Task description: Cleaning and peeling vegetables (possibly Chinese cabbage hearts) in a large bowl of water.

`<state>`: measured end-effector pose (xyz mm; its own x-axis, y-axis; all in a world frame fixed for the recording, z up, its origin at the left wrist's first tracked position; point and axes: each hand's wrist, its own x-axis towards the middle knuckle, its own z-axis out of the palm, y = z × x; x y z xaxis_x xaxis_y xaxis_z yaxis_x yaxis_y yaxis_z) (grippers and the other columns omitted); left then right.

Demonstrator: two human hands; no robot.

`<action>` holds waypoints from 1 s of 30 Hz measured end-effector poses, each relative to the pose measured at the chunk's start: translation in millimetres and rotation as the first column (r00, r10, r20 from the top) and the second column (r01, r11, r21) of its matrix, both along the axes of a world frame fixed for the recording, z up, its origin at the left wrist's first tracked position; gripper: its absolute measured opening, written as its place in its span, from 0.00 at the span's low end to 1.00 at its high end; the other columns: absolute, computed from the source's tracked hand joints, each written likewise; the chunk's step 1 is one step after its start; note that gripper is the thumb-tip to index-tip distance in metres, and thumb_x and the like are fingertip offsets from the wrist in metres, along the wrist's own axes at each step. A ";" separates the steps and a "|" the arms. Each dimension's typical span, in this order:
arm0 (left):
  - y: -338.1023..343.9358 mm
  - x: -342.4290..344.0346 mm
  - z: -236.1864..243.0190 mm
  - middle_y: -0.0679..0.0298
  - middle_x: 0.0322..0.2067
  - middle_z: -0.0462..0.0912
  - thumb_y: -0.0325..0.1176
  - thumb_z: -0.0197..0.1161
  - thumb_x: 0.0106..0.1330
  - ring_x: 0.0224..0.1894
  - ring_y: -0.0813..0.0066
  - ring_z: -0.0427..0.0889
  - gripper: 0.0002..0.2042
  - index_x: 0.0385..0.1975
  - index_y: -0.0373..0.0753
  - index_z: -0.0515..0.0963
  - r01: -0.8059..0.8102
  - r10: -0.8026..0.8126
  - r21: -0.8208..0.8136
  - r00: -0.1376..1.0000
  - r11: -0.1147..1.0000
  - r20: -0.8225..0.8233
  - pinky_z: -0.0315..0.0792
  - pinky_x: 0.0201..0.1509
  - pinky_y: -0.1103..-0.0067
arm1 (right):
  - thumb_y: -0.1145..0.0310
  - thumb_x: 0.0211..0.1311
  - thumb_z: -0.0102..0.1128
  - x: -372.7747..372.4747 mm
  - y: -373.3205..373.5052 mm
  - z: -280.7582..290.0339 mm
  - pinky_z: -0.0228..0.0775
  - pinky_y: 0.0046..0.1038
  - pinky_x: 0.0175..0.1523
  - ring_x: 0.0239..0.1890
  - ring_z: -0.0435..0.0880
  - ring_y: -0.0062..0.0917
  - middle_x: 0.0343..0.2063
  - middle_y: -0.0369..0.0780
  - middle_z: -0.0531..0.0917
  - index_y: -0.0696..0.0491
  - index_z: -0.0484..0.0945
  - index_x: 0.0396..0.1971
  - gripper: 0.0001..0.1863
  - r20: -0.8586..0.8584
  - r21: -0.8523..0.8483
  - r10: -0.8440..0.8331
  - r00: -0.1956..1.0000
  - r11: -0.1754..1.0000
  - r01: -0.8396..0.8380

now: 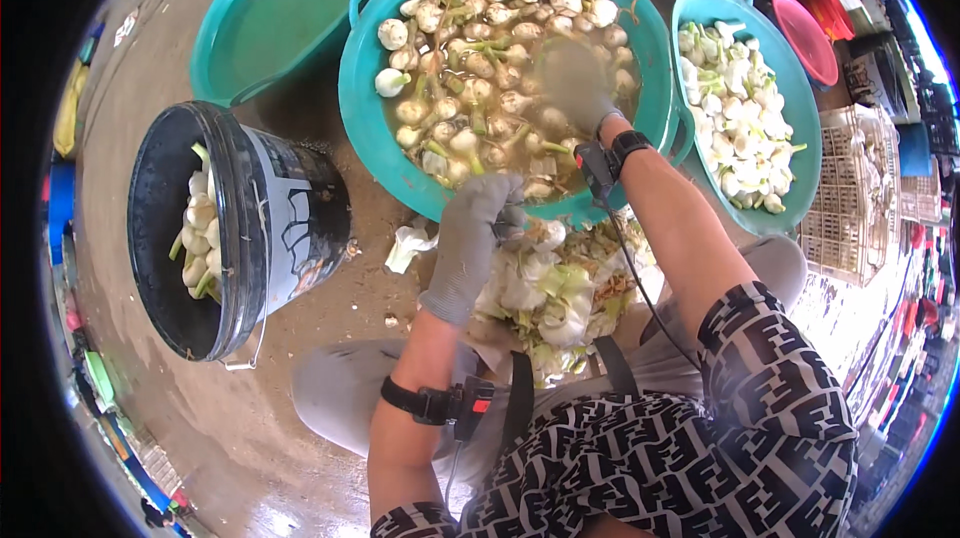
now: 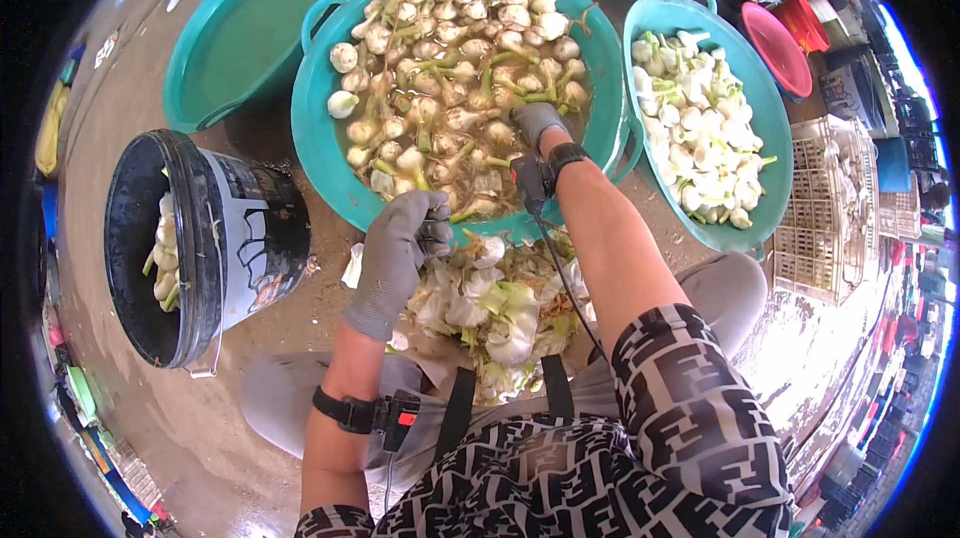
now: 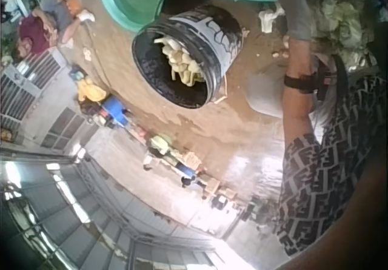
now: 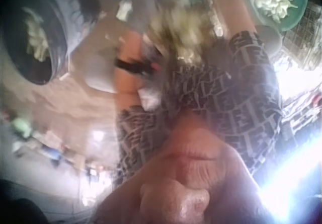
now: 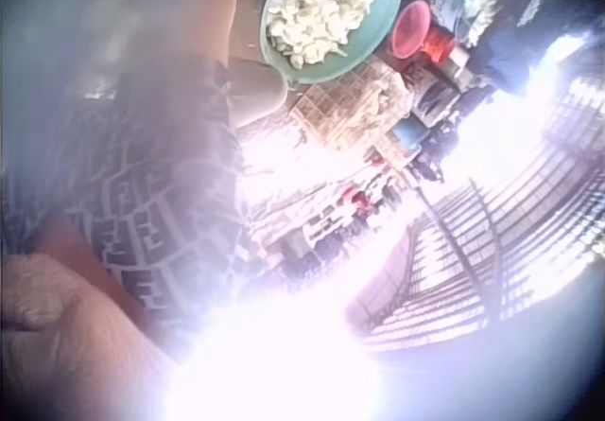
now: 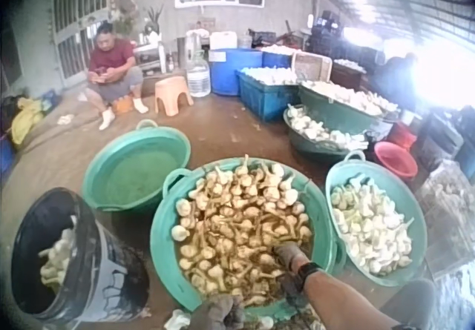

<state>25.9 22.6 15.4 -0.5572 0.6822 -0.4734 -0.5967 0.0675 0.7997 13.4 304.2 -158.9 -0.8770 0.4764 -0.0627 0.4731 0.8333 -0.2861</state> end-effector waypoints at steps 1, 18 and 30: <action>0.3 0.4 1.8 0.67 0.29 0.72 0.40 0.47 0.65 0.27 0.82 0.71 0.14 0.37 0.35 0.71 0.000 -0.001 -0.036 1.000 0.999 -0.010 0.68 0.30 0.85 | 0.67 0.49 0.55 0.6 4.2 -8.8 0.68 0.28 0.33 0.28 0.78 0.32 0.26 0.43 0.79 0.53 0.77 0.28 0.08 -0.002 0.050 0.030 1.000 0.998 -0.030; 4.4 17.5 -32.9 0.51 0.48 0.67 0.32 0.68 0.43 0.51 0.58 0.67 0.33 0.51 0.35 0.61 0.058 -0.272 -0.281 0.492 0.958 -0.827 0.62 0.54 0.73 | 0.60 0.50 0.63 107.4 -144.9 152.4 0.52 0.15 0.19 0.15 0.63 0.11 0.13 0.28 0.69 0.54 0.72 0.22 0.14 -0.054 -0.983 -0.419 0.907 0.179 0.025; -6.1 14.3 -29.8 0.59 0.42 0.74 0.35 0.59 0.57 0.41 0.70 0.76 0.20 0.48 0.34 0.65 0.135 -0.130 0.171 0.991 0.976 -0.041 0.72 0.45 0.77 | 0.74 0.49 0.59 126.1 -141.7 150.1 0.59 0.16 0.20 0.17 0.70 0.13 0.16 0.33 0.73 0.58 0.73 0.21 0.05 -0.186 -0.970 -0.413 0.892 0.221 -0.100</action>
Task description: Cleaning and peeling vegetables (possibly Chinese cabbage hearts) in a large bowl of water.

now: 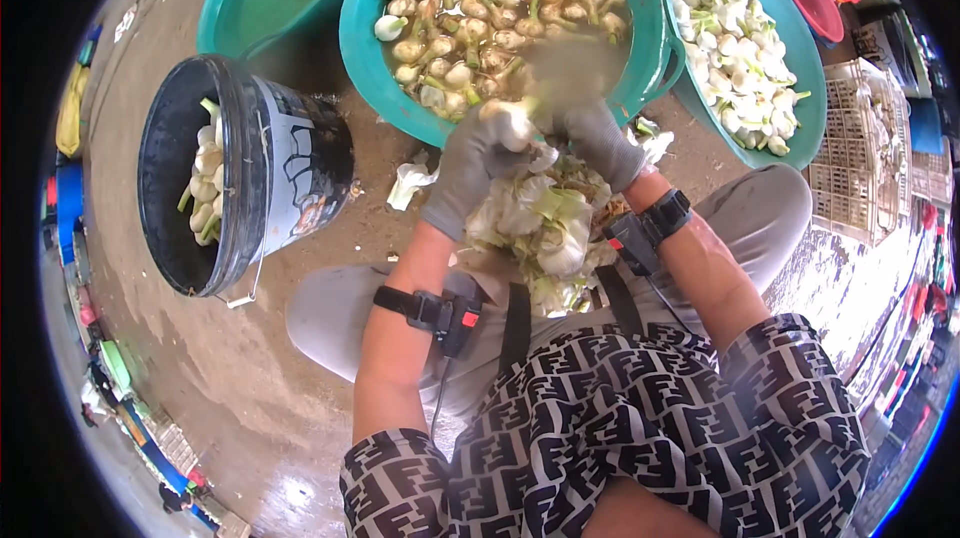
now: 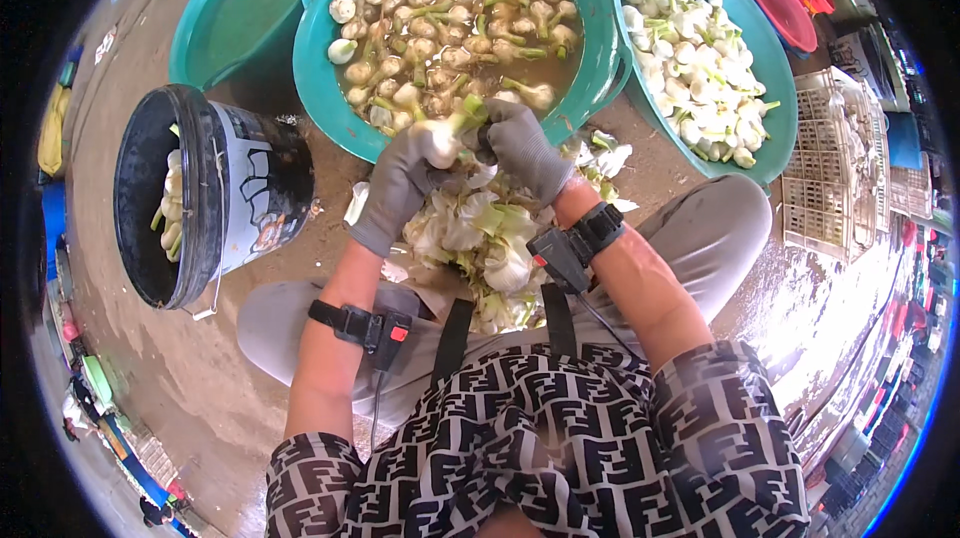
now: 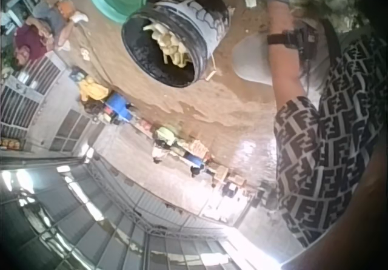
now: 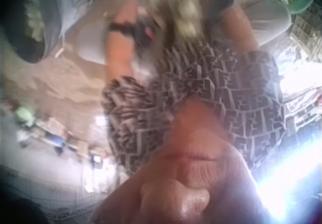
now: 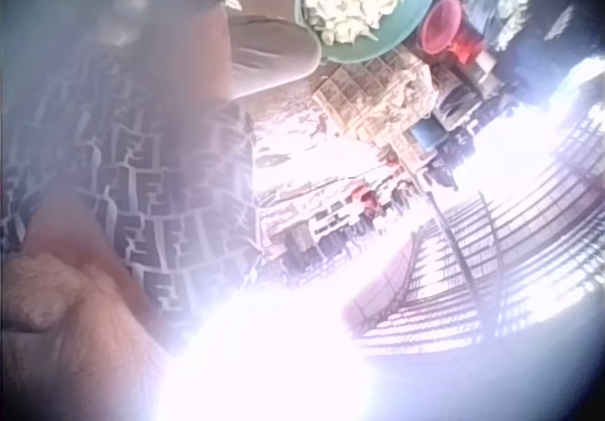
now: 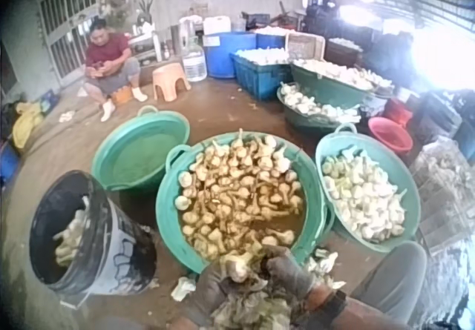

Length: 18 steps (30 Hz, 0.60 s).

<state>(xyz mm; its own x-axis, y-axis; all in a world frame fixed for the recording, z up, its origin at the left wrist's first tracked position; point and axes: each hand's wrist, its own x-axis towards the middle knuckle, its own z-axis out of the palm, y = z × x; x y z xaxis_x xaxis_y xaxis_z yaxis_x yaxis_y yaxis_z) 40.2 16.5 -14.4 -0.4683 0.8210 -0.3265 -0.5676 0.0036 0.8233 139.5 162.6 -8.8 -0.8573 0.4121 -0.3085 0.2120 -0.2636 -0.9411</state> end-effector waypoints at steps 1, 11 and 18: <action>-0.4 -1.4 4.9 0.59 0.41 0.74 0.35 0.58 0.58 0.40 0.71 0.76 0.19 0.47 0.33 0.66 -0.009 -0.014 0.085 0.964 0.996 0.264 0.73 0.42 0.78 | 0.75 0.49 0.58 1.7 -0.6 4.1 0.60 0.17 0.20 0.17 0.69 0.13 0.16 0.32 0.73 0.58 0.74 0.23 0.04 0.017 0.045 0.008 1.000 0.999 -0.008; 2.7 7.5 -0.2 0.65 0.27 0.75 0.43 0.55 0.60 0.20 0.79 0.75 0.15 0.35 0.35 0.70 -0.208 0.159 -0.260 0.967 0.943 -0.197 0.70 0.21 0.82 | 0.74 0.50 0.58 6.5 -16.8 -1.4 0.66 0.18 0.32 0.27 0.73 0.14 0.26 0.33 0.78 0.58 0.75 0.34 0.10 -0.161 0.102 0.058 0.985 0.994 -0.042; 2.3 0.9 14.2 0.65 0.24 0.76 0.46 0.46 0.64 0.19 0.80 0.72 0.17 0.36 0.38 0.72 -0.195 0.217 -0.104 0.935 0.975 0.281 0.68 0.22 0.83 | 0.81 0.47 0.54 29.4 -18.6 1.4 0.65 0.17 0.35 0.28 0.71 0.13 0.27 0.30 0.75 0.57 0.73 0.31 0.10 -0.157 0.543 0.214 0.964 0.834 -0.097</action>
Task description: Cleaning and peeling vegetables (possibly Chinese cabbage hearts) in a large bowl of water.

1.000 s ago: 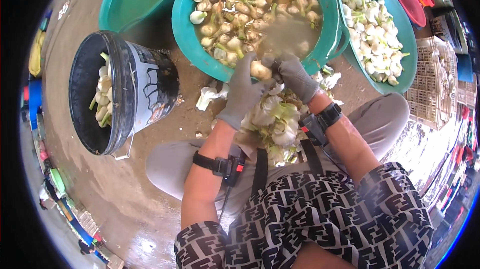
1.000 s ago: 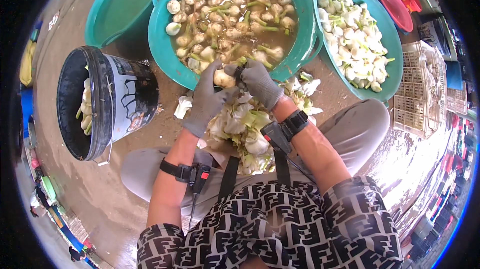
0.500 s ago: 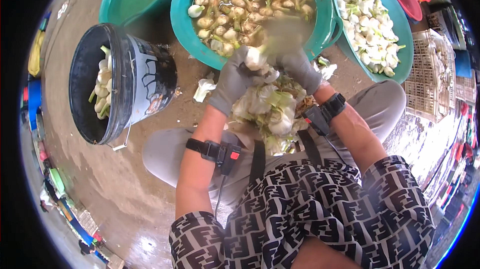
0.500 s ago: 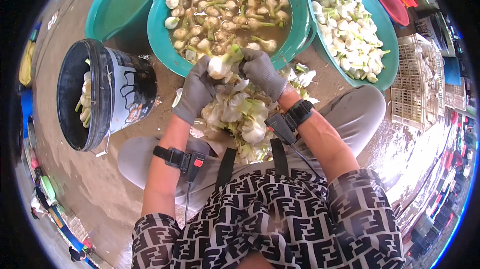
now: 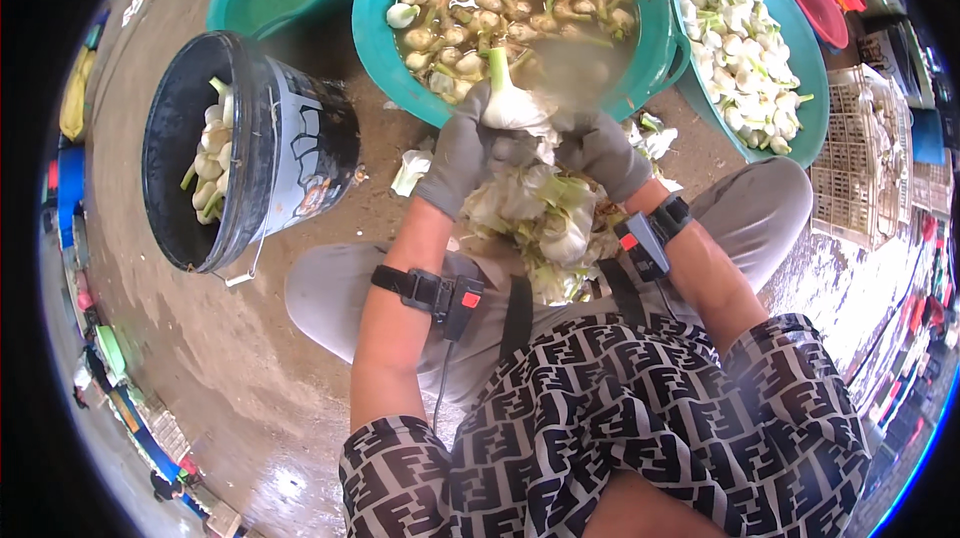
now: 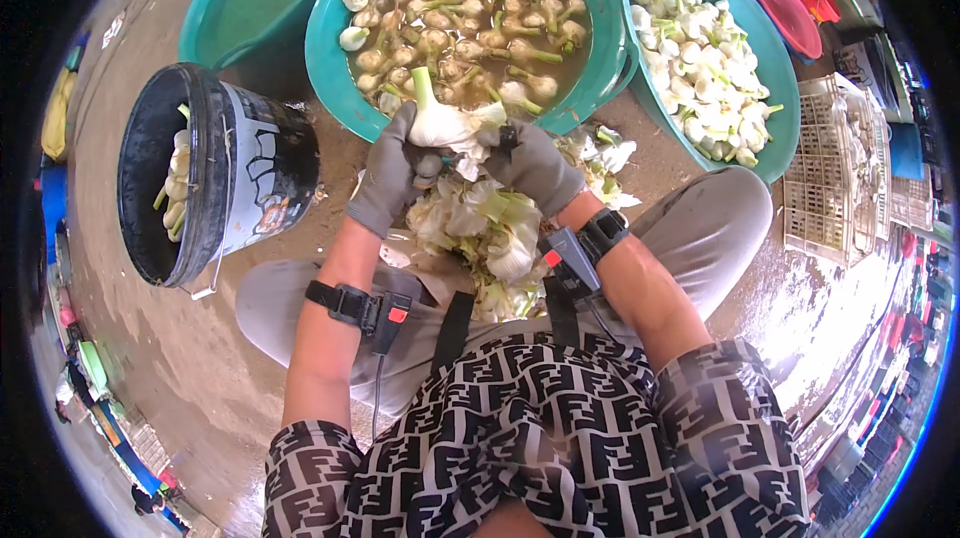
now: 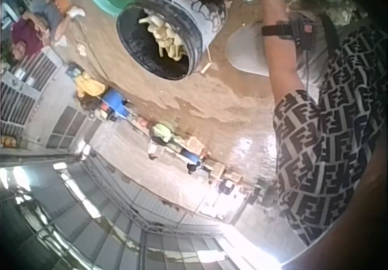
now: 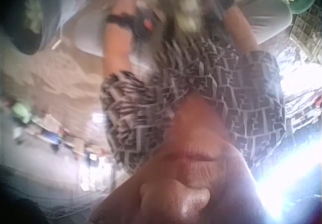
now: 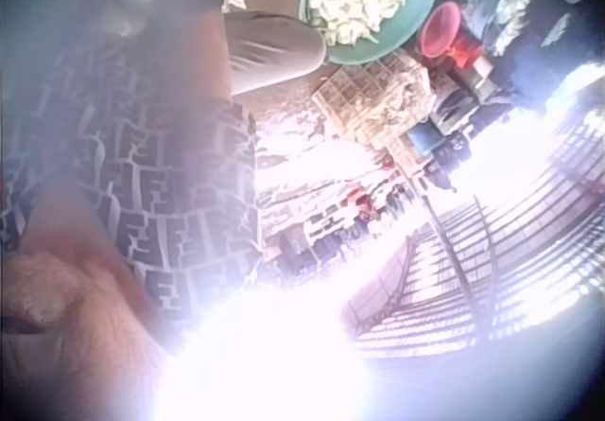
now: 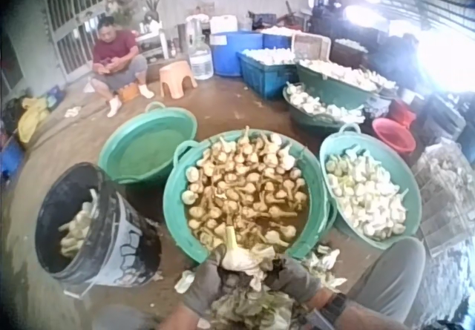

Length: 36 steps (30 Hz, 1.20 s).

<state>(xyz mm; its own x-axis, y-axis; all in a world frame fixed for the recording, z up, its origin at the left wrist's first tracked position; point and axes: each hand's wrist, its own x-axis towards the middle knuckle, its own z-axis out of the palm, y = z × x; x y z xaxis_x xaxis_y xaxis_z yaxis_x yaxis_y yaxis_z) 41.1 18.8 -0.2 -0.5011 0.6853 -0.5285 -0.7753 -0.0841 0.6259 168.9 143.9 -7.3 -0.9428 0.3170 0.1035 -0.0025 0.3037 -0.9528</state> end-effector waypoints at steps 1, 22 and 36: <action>-2.1 -3.3 -2.7 0.64 0.27 0.77 0.45 0.48 0.64 0.26 0.80 0.75 0.17 0.38 0.35 0.73 0.055 -0.056 0.034 0.998 0.998 0.028 0.71 0.29 0.82 | 0.82 0.46 0.53 2.6 2.1 -3.6 0.65 0.17 0.35 0.28 0.70 0.13 0.26 0.30 0.74 0.57 0.72 0.29 0.08 0.152 -0.058 0.002 0.988 0.998 0.007; -17.5 -25.9 11.0 0.71 0.22 0.76 0.29 0.61 0.55 0.22 0.89 0.69 0.07 0.31 0.34 0.78 -0.215 0.108 -0.170 0.868 0.962 -0.484 0.66 0.24 0.89 | 0.62 0.50 0.59 -7.6 5.6 24.4 0.66 0.29 0.43 0.37 0.76 0.31 0.33 0.42 0.77 0.48 0.73 0.44 0.19 0.589 0.417 -0.038 0.807 0.870 -0.263; -9.3 -4.5 -0.7 0.67 0.27 0.78 0.25 0.58 0.56 0.29 0.83 0.74 0.06 0.33 0.34 0.77 -0.035 -0.138 -0.228 0.705 0.973 -0.695 0.70 0.32 0.86 | 0.74 0.43 0.56 -51.3 -2.0 -12.1 0.67 0.31 0.38 0.34 0.75 0.35 0.27 0.41 0.76 0.50 0.76 0.26 0.06 0.084 0.586 -0.199 0.976 0.802 0.113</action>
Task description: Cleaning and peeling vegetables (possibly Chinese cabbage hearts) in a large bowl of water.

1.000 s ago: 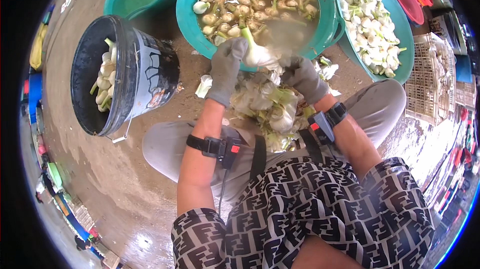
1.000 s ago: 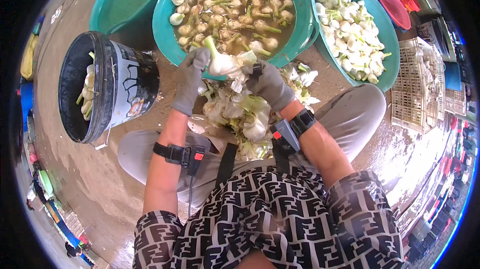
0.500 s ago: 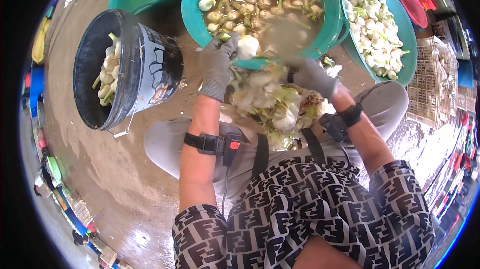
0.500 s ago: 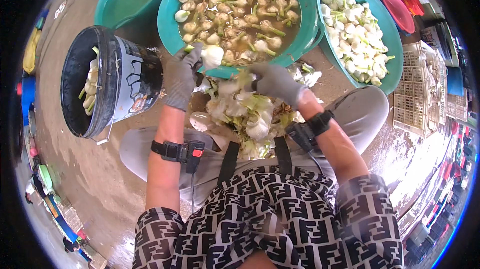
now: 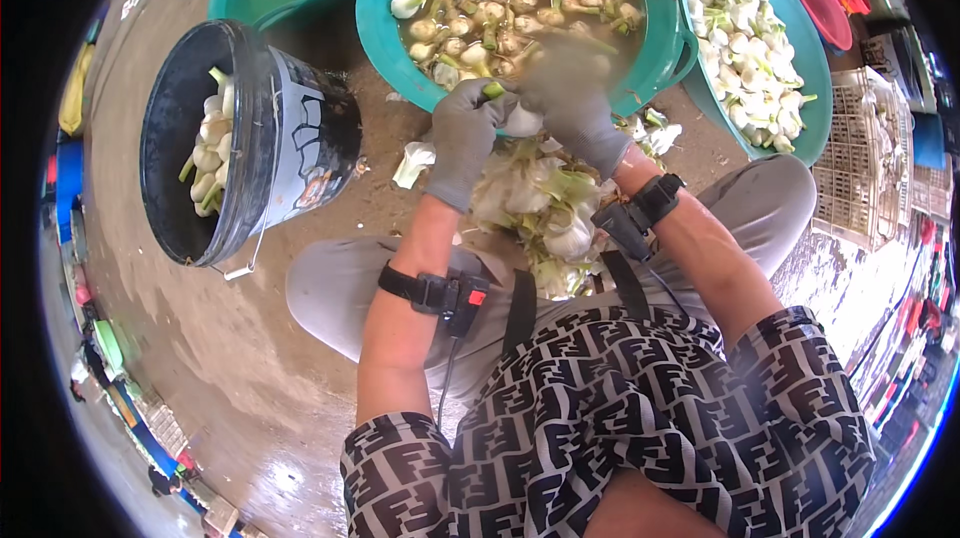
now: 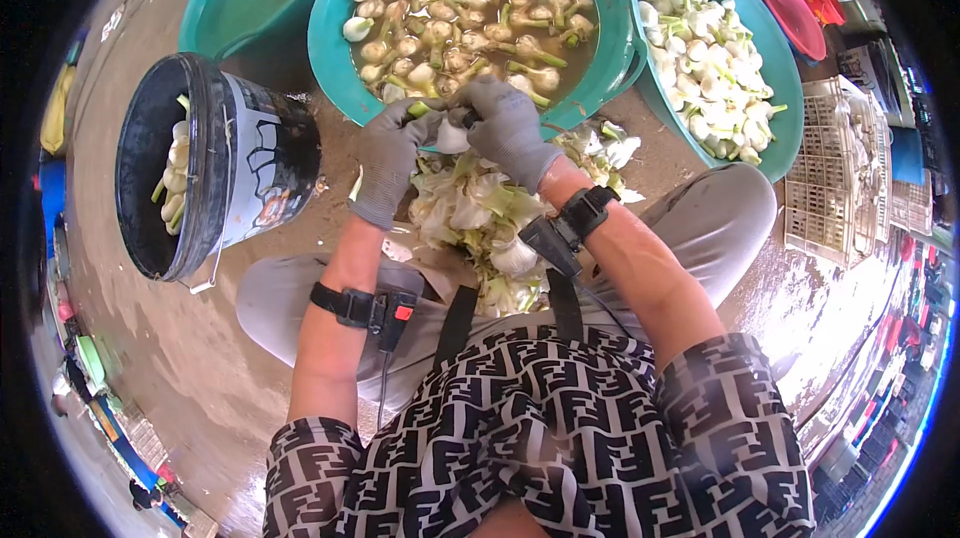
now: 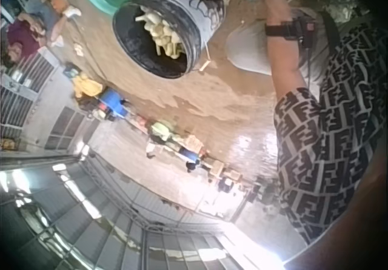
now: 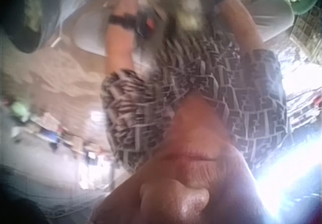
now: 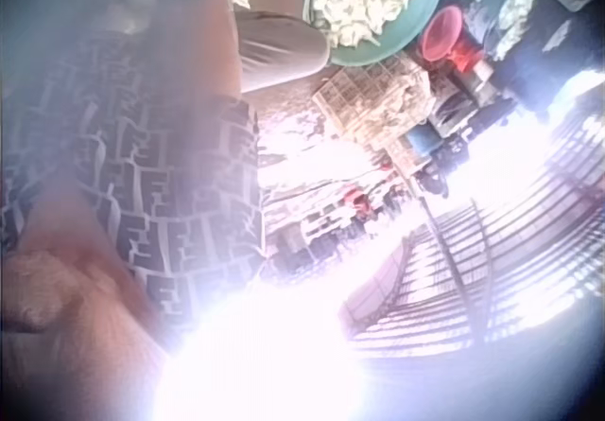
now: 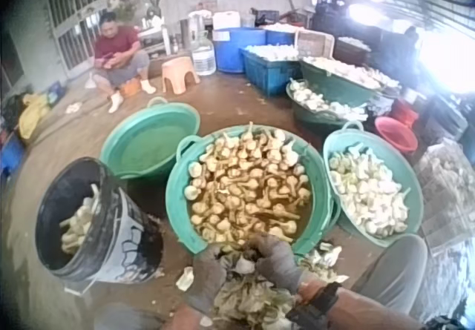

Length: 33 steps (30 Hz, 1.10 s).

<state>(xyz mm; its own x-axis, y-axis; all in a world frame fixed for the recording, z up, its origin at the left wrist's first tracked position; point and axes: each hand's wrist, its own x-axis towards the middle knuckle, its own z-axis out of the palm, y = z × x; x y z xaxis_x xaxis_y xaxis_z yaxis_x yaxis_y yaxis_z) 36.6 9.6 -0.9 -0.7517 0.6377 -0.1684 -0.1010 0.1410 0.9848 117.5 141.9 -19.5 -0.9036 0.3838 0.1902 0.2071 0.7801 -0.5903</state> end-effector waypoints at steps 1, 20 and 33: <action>0.3 -0.8 6.3 0.67 0.30 0.79 0.25 0.56 0.58 0.34 0.82 0.76 0.07 0.35 0.35 0.76 0.088 -0.089 -0.027 0.996 0.996 -0.021 0.71 0.38 0.85 | 0.74 0.43 0.56 2.0 6.7 -8.4 0.67 0.31 0.38 0.34 0.75 0.35 0.27 0.41 0.76 0.50 0.76 0.26 0.06 0.002 0.004 -0.004 1.000 1.000 0.004; -68.6 -86.1 85.4 0.64 0.34 0.68 0.34 0.63 0.49 0.34 0.74 0.68 0.29 0.51 0.33 0.61 -0.439 -0.505 0.871 0.712 0.222 0.488 0.65 0.37 0.80 | 0.72 0.42 0.54 41.3 46.7 -46.1 0.68 0.30 0.42 0.39 0.77 0.34 0.32 0.43 0.79 0.49 0.76 0.32 0.12 0.317 -0.346 0.031 0.948 0.934 0.085; -23.2 -51.5 42.9 0.63 0.35 0.74 0.39 0.51 0.63 0.31 0.80 0.71 0.18 0.46 0.31 0.67 -0.302 0.047 0.451 0.869 0.840 0.493 0.68 0.35 0.84 | 0.74 0.45 0.54 -12.6 83.5 -72.2 0.69 0.26 0.38 0.33 0.78 0.28 0.30 0.41 0.80 0.49 0.78 0.34 0.13 0.389 -0.056 0.079 0.918 0.997 -0.062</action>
